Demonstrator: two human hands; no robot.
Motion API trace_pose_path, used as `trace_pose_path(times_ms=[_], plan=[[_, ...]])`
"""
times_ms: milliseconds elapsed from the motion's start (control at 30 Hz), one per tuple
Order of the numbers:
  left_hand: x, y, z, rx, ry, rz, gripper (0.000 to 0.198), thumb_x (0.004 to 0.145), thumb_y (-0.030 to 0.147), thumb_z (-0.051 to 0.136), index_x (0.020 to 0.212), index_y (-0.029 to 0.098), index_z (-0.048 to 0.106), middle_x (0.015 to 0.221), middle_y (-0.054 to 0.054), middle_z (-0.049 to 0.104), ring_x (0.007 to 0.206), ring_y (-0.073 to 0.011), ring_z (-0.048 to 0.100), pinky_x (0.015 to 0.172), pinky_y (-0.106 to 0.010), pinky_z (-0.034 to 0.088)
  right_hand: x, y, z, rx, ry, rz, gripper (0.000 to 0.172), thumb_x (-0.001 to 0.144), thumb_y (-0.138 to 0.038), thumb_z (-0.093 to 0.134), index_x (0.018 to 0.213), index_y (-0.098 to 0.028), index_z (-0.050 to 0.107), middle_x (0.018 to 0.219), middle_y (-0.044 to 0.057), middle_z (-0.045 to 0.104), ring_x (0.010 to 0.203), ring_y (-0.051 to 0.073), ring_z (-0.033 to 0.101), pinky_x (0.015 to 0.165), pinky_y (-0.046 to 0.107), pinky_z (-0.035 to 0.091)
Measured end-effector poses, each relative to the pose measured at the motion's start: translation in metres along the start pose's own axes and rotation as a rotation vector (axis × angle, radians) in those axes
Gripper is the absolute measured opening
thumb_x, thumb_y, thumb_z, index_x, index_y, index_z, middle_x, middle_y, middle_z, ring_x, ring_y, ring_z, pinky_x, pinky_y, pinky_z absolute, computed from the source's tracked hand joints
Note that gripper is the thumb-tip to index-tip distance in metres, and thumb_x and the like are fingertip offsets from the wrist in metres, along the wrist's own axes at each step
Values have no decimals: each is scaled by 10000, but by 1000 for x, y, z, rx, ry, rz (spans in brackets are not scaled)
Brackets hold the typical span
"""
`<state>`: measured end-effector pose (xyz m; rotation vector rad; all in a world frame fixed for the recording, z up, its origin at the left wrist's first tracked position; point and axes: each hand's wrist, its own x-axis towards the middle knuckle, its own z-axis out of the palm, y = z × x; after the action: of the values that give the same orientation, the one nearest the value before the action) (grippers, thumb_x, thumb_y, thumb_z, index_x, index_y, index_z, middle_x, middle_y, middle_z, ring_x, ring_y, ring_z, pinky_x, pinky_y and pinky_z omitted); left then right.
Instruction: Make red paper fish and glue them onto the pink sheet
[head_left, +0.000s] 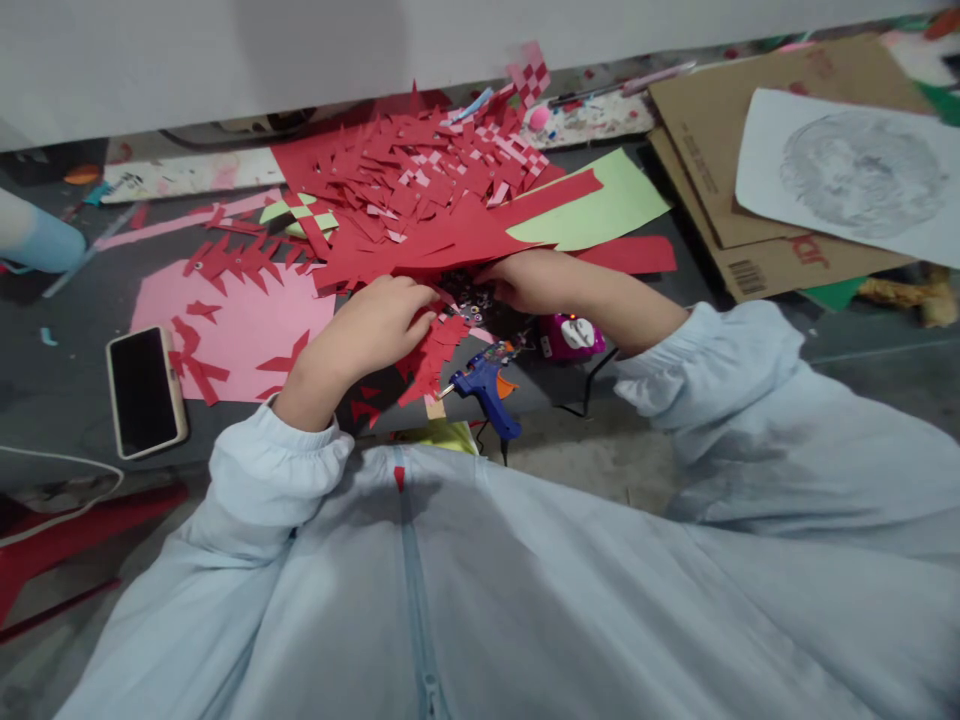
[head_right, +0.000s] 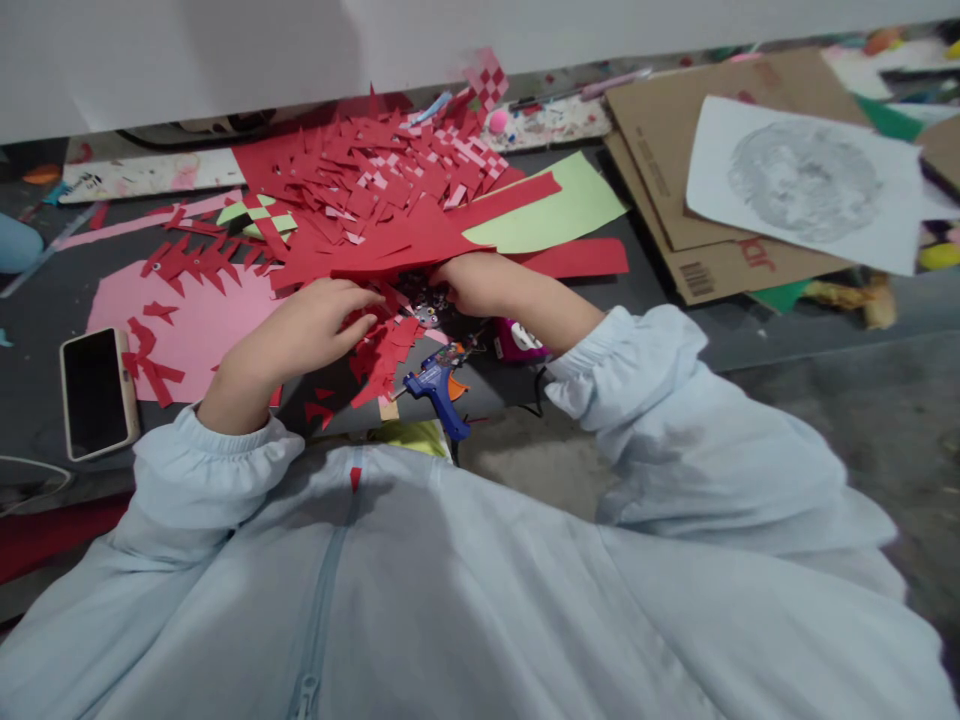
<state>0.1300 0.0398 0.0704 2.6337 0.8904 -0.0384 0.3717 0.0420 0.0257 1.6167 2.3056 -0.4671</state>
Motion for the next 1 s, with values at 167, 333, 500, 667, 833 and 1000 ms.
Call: trace_pose_path(times_ms=[167, 333, 500, 667, 833, 1000], plan=[[-1, 1, -2, 11, -16, -23, 399, 967, 231, 376, 1248, 170, 653, 1225, -98, 703, 1142, -242, 632, 998, -388, 492, 0, -2, -3, 18, -1, -14, 469, 827, -115, 495, 1231, -198, 718, 1186, 101, 743, 1007, 270, 690, 800, 322, 498], [0, 2, -2, 16, -27, -19, 400, 969, 232, 376, 1254, 169, 650, 1224, -100, 704, 1146, -244, 632, 1004, -393, 490, -1, -5, -4, 46, -11, -56, 478, 812, -128, 502, 1223, -226, 726, 1161, 82, 753, 946, 247, 688, 771, 311, 490], [-1, 4, -4, 9, -32, -25, 410, 975, 237, 368, 1269, 168, 645, 1240, -97, 700, 1161, -246, 626, 1015, -394, 485, 2, -2, 0, 0, 44, -20, 451, 835, -161, 516, 1237, -219, 712, 1171, 84, 750, 948, 237, 683, 752, 290, 482], [0, 2, -2, 15, -32, -20, 403, 968, 237, 374, 1256, 168, 647, 1225, -97, 706, 1141, -249, 634, 995, -395, 495, 0, -4, -5, 16, -1, -14, 432, 817, -135, 527, 1188, -211, 734, 1120, 91, 757, 926, 239, 681, 728, 286, 469], [2, 1, -1, 11, -39, -16, 397, 961, 222, 381, 1250, 167, 647, 1236, -94, 703, 1141, -244, 634, 995, -389, 493, -5, -11, -11, 81, -58, -43, 435, 794, -87, 522, 1120, -242, 765, 1064, 54, 773, 879, 206, 686, 716, 261, 456], [2, 2, -1, 20, -50, -21, 389, 971, 244, 379, 1238, 160, 650, 1231, -101, 704, 1149, -250, 633, 992, -390, 494, -7, -14, -9, 45, -49, -26, 465, 793, -87, 513, 1161, -227, 761, 1078, 87, 776, 906, 247, 698, 730, 300, 471]])
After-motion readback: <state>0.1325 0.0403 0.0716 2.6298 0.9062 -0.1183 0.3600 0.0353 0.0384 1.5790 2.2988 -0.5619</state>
